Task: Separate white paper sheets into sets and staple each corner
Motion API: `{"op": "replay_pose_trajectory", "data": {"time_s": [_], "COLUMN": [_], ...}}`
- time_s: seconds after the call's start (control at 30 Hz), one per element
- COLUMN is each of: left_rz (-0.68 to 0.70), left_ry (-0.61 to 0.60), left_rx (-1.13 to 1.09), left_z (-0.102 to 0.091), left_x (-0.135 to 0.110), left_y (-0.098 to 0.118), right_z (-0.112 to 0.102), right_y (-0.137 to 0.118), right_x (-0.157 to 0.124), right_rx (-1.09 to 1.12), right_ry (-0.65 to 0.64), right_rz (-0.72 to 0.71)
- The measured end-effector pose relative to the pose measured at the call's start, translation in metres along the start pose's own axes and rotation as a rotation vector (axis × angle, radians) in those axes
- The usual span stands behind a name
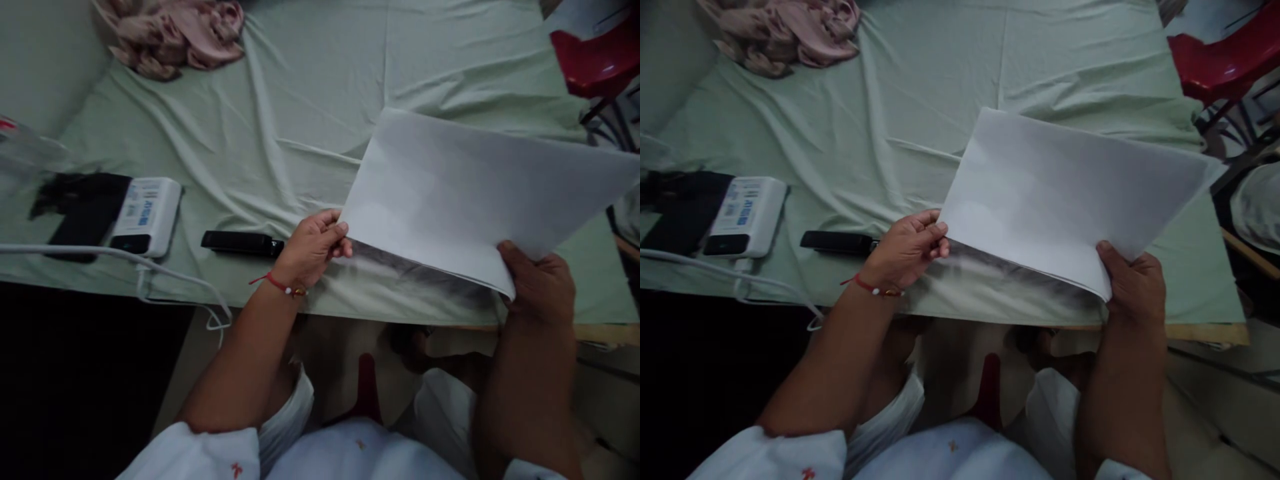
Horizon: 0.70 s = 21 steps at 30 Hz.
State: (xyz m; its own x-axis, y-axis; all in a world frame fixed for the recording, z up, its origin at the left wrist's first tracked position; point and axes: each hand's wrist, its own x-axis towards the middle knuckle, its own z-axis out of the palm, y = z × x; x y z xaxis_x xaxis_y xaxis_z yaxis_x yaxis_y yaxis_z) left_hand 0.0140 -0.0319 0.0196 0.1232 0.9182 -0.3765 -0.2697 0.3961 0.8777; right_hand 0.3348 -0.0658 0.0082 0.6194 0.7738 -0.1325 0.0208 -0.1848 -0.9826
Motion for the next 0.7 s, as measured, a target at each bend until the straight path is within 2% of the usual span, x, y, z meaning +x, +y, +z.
{"op": "replay_pose_trajectory", "data": {"time_s": [0.2,0.33,0.5,0.7], "left_rz": [-0.01,0.021,-0.033,-0.013], "left_ry": [0.123,0.108,0.046,0.088], "left_rx": [0.126,0.156,0.15,0.02], "left_z": [-0.008,-0.014,-0.022,-0.027], "left_x": [-0.005,-0.015,-0.027,-0.032], "left_y": [-0.007,-0.008,-0.011,-0.01], "right_z": [0.005,0.007,0.003,0.013], "right_y": [0.002,-0.015,-0.027,-0.023], "right_x": [-0.003,-0.016,-0.022,-0.019], "right_rx": [-0.07,-0.146,-0.251,-0.058], "right_ry": [-0.094,-0.119,-0.051,0.098], "right_rz": [-0.014,0.037,0.19,0.078]}}
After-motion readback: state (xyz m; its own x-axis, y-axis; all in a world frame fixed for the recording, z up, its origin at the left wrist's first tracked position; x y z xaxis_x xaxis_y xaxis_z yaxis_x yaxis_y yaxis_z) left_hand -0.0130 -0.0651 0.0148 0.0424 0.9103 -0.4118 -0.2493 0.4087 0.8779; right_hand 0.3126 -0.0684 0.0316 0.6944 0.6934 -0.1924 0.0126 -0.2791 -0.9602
